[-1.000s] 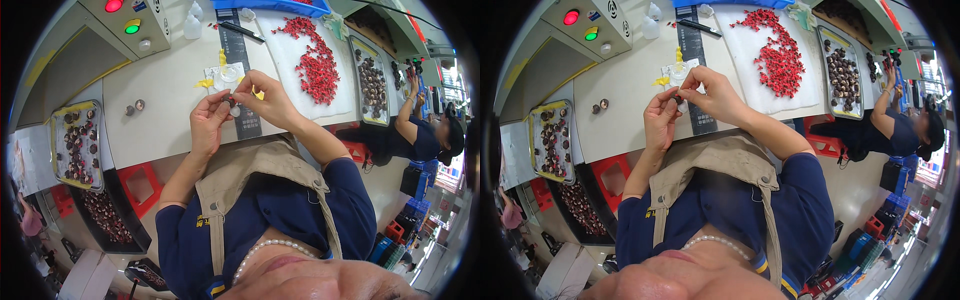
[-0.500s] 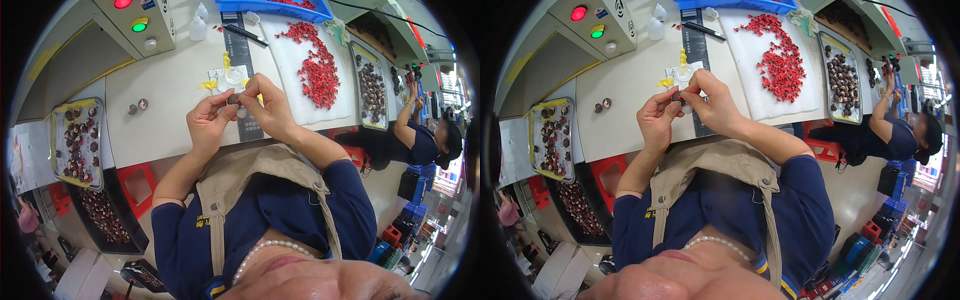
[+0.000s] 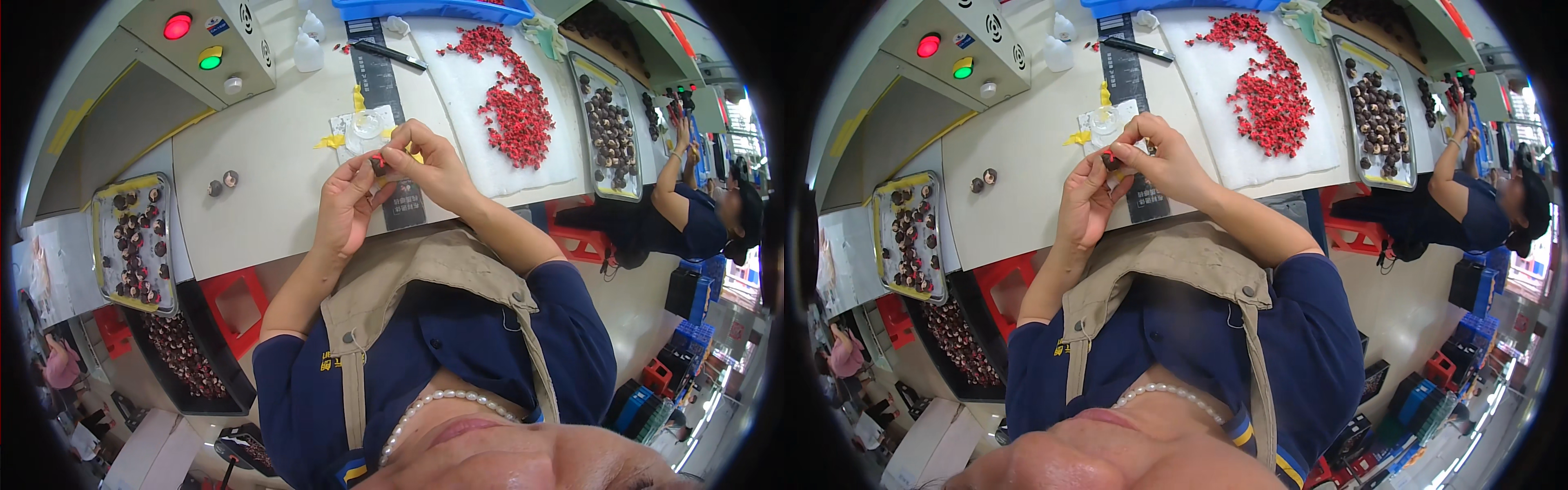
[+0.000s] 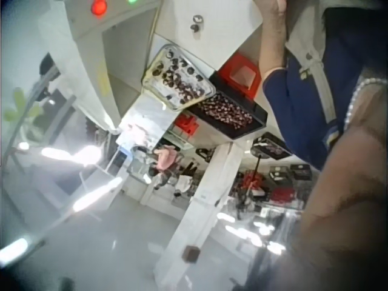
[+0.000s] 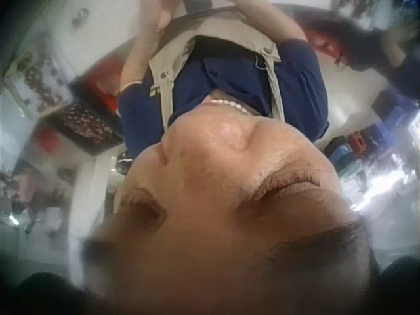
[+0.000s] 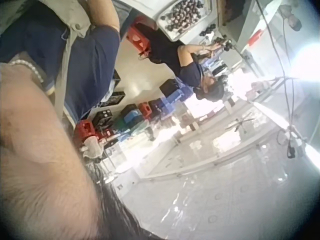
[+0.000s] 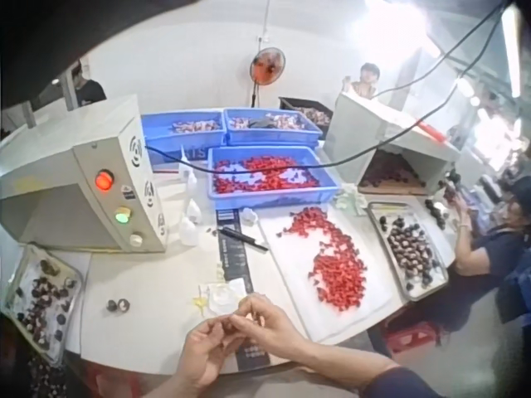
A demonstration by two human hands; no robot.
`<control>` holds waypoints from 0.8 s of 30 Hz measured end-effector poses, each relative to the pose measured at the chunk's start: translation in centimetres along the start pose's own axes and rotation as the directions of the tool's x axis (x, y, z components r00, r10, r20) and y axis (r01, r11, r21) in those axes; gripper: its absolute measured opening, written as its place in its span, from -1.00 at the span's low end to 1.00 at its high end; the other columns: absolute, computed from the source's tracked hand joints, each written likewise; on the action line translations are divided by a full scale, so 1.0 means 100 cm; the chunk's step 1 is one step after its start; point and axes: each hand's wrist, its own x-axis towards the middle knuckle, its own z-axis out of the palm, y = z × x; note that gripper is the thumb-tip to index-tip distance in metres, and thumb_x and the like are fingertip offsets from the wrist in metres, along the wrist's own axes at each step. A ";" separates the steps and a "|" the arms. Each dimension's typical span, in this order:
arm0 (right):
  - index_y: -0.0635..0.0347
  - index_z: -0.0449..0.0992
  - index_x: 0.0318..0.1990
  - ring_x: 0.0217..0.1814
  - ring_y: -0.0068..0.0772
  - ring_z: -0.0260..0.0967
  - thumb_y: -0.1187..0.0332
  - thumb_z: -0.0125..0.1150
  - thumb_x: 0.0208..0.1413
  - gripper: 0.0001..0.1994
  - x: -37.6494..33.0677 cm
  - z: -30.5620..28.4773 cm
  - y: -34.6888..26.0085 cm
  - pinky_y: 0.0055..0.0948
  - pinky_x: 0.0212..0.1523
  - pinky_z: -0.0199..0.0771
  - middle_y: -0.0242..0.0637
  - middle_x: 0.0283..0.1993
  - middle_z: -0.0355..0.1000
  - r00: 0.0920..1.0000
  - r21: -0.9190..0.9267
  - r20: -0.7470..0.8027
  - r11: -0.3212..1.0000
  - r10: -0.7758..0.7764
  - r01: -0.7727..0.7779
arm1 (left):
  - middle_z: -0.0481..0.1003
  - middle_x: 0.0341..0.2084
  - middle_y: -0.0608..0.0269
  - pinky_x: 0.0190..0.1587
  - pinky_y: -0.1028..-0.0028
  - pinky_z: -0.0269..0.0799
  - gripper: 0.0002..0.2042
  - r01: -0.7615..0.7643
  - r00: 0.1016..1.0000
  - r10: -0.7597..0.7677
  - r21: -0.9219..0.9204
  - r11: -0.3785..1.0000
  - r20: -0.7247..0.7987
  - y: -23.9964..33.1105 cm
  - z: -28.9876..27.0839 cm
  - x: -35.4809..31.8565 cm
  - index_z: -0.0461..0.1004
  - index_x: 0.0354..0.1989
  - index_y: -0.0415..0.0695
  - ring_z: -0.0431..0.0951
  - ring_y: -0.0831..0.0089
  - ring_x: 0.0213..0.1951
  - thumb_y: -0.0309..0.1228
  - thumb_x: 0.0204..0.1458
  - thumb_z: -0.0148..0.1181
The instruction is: The person decorates small figurine heads by picking them up, attaching small red bow accessories to each head by hand with glue, and placing the finished heads onto the table and tray.
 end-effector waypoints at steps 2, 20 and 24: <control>0.22 0.38 -0.33 -0.21 -0.52 0.22 0.42 0.15 0.10 -0.90 -0.003 -0.004 0.004 -0.52 -0.16 0.23 -0.39 -0.32 0.31 0.993 0.139 0.025 0.983 0.114 -0.116 | 0.49 -0.18 0.27 -0.04 0.43 0.45 -0.73 0.026 0.999 -0.026 0.004 1.000 -0.019 0.000 0.005 0.000 0.38 0.00 -0.19 0.49 0.49 -0.11 -0.36 0.15 0.05; 0.16 0.51 -0.26 0.01 -0.24 0.23 0.44 0.41 -0.27 -0.67 -0.025 -0.029 -0.010 -0.34 0.03 0.25 -0.22 -0.15 0.31 0.979 -0.242 -0.073 0.956 -0.190 0.168 | 0.50 -0.16 0.07 -0.12 0.45 0.44 -0.64 0.117 0.986 -0.123 0.062 0.991 0.111 -0.011 0.032 0.008 0.34 0.03 -0.25 0.51 0.46 -0.13 -0.24 0.19 -0.01; 0.17 0.44 -0.11 0.05 -0.24 0.25 0.44 0.41 -0.25 -0.56 -0.033 -0.030 -0.011 -0.36 0.02 0.27 -0.20 -0.08 0.31 0.973 -0.253 -0.113 0.952 -0.203 0.170 | 0.52 -0.21 0.08 -0.11 0.47 0.42 -0.68 0.066 0.993 -0.078 0.129 0.989 0.088 -0.015 0.033 0.009 0.36 0.00 -0.27 0.52 0.44 -0.14 -0.32 0.17 0.03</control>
